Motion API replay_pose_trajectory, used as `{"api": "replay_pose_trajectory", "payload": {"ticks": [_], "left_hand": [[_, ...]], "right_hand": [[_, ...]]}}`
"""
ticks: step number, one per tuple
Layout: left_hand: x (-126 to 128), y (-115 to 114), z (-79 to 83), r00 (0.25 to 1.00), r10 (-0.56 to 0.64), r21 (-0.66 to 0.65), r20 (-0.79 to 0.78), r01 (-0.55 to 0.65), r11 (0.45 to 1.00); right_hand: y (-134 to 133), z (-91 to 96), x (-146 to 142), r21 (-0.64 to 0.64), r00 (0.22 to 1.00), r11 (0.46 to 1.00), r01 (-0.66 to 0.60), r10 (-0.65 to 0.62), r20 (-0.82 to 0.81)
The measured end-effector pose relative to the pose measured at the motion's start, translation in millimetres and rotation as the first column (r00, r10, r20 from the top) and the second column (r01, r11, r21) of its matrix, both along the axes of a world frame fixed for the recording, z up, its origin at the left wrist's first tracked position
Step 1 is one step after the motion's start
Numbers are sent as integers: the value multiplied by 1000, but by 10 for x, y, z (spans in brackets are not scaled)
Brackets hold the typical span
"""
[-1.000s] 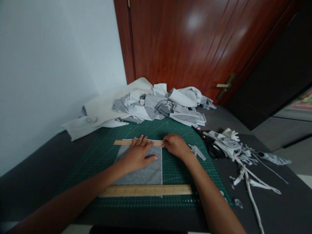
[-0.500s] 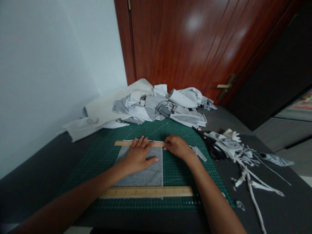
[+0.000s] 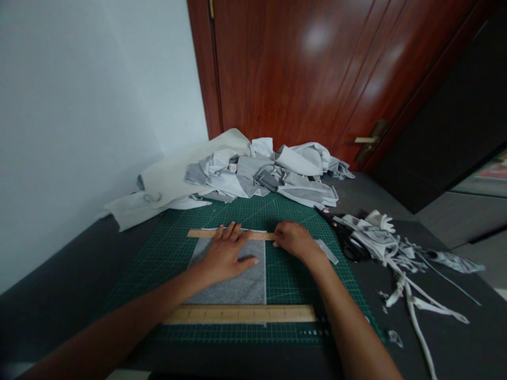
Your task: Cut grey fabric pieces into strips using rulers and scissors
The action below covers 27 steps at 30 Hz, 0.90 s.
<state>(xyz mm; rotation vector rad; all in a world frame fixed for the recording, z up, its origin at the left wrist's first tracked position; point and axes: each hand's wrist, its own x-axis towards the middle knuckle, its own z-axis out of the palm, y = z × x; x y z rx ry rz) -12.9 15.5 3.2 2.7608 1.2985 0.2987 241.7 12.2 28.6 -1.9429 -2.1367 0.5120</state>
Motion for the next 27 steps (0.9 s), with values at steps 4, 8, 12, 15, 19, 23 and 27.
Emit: {"api": "replay_pose_trajectory", "payload": {"ticks": [4,8,12,15,19,23,27], "left_hand": [[-2,1,2,1000,-4,0,-2,4,1000],[-1,2,5,1000,-1,6,6,1,1000],[0,6,-5,1000,0,1,13,0,1000],[-4,12,-14,1000,-7,3,22,7,1000],[-7,12,-8,1000,-3,-3,21,3,1000],[-6,6,3,1000,3,-4,8,-3,1000],[-4,9,5,1000,-6,-1,7,7,1000]], "right_hand": [[1,-3,13,3,1000,1000,0,0,-6],[19,-29,60,13,999,999,35,-35,24],[40,-66,111,-1,996,998,63,-63,61],[31,-78,139,6,996,998,66,-66,56],[10,-83,202,0,993,995,98,-97,73],[8,-90,282,-9,989,992,127,-126,76],[-5,-59,316,-37,982,985,166,-162,99]]}}
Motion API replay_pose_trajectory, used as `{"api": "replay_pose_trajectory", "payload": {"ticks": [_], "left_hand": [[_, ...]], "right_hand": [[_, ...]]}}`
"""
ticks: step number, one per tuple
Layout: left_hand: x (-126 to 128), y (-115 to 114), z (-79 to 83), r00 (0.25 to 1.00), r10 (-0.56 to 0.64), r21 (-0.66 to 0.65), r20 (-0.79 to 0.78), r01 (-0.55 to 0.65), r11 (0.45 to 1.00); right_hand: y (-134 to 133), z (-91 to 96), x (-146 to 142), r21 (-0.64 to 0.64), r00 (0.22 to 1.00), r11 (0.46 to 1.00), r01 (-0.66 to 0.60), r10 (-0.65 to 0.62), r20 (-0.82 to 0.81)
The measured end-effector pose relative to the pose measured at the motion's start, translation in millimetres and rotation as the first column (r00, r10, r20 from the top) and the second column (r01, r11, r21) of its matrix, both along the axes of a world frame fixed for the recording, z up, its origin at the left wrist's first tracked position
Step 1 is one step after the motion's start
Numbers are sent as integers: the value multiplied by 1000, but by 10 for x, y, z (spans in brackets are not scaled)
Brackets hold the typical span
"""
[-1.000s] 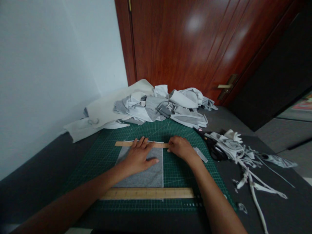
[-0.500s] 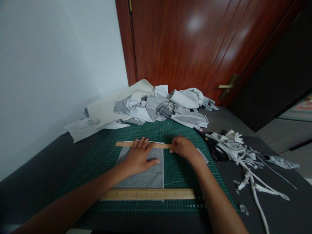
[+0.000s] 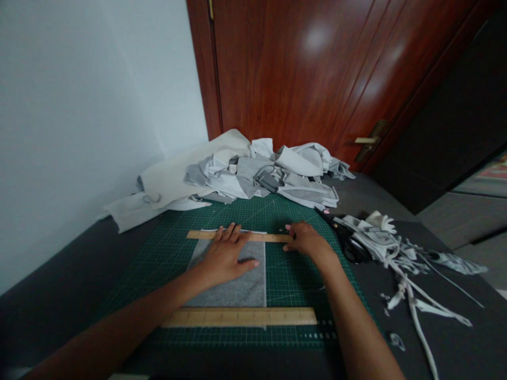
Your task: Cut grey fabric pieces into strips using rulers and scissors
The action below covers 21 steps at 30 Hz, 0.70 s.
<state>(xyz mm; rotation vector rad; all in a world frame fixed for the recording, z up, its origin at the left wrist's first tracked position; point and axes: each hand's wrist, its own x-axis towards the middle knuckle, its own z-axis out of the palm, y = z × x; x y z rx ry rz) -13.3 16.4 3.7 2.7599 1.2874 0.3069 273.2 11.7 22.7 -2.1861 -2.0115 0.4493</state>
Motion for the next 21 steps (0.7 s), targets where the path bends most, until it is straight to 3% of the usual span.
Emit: {"api": "replay_pose_trajectory", "payload": {"ticks": [5,13,21], "left_hand": [[2,1,6,1000,4,-9,-11,-4,1000],[-24,-2,-101,1000,-14,21,2,14,1000],[-28,-14,-95,1000,-19,6,5,19,1000]], "right_hand": [[-13,34,2,-4,1000,1000,8,-8,5],[19,-131,110,13,1000,1000,-24,24,1],[46,-184,154,31,999,999,-44,45,-14]]}}
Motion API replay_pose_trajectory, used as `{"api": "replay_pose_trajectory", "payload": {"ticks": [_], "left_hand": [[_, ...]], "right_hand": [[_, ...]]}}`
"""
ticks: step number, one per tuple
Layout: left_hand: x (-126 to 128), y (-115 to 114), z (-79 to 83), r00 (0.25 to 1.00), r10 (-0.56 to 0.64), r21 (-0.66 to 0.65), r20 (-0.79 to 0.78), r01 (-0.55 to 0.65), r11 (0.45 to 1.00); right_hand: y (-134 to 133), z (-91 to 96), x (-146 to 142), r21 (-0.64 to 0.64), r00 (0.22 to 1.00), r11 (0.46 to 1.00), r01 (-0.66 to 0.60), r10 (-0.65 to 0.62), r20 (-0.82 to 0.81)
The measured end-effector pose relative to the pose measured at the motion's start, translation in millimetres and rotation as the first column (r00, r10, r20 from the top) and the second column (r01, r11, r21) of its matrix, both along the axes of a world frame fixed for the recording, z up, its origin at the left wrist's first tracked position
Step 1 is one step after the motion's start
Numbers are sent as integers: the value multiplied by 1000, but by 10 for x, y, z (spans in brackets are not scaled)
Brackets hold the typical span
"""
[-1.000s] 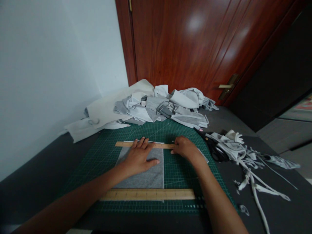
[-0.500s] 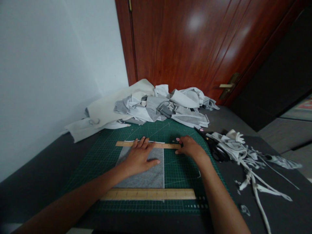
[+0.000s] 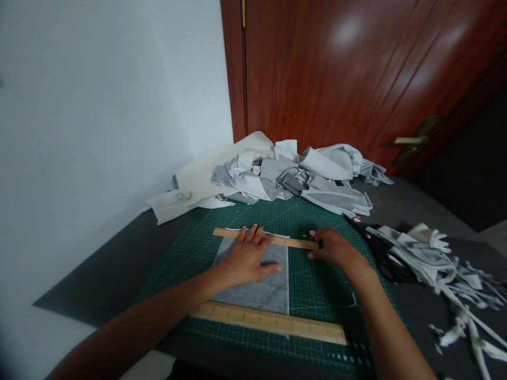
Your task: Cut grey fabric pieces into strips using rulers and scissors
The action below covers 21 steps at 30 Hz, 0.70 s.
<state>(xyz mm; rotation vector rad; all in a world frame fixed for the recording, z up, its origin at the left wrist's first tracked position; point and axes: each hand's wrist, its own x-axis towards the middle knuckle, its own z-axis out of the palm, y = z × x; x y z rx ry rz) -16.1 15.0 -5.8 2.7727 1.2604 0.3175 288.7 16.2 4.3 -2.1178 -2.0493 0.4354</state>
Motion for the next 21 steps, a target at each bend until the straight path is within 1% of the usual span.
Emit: {"api": "replay_pose_trajectory", "payload": {"ticks": [10,16,21], "left_hand": [[-7,-6,3,1000,-4,-4,-4,4,1000],[-5,0,-14,1000,-1,-4,7,1,1000],[-11,6,-13,1000,-2,-15,14,2,1000]], "right_hand": [[11,38,-8,1,999,999,-39,39,-17],[-7,74,-43,-25,1000,1000,-17,17,16],[-12,73,-56,-20,1000,1000,6,-6,-4]]}}
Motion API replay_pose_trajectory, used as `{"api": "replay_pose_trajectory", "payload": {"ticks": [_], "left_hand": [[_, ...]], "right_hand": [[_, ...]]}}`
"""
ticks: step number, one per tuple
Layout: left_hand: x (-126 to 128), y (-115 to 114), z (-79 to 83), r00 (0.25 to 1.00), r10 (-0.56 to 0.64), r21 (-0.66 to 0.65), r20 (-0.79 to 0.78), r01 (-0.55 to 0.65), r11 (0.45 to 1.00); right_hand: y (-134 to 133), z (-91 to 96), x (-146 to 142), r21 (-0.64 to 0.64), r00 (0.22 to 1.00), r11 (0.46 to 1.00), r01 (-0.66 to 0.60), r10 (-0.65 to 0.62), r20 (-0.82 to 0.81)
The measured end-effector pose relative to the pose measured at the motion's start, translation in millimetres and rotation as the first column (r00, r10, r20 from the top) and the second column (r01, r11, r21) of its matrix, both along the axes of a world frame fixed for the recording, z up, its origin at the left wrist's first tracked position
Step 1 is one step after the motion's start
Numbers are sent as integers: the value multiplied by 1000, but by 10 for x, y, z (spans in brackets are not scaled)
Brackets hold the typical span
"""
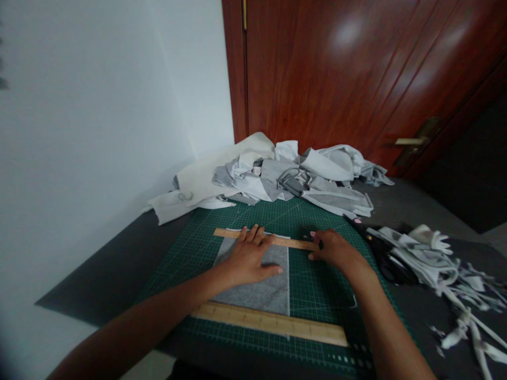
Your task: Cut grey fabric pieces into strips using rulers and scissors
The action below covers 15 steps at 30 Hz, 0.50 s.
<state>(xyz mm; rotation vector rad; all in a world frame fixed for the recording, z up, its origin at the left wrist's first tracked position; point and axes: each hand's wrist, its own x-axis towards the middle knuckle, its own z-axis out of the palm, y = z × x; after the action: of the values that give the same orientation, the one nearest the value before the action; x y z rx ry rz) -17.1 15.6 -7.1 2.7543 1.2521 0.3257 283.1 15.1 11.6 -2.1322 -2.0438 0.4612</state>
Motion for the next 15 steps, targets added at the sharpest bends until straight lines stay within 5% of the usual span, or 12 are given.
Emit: {"api": "replay_pose_trajectory", "payload": {"ticks": [15], "left_hand": [[-8,-3,16,1000,-13,-6,-8,13,1000]], "right_hand": [[-1,-24,7,10,1000,1000,-2,2,7]]}}
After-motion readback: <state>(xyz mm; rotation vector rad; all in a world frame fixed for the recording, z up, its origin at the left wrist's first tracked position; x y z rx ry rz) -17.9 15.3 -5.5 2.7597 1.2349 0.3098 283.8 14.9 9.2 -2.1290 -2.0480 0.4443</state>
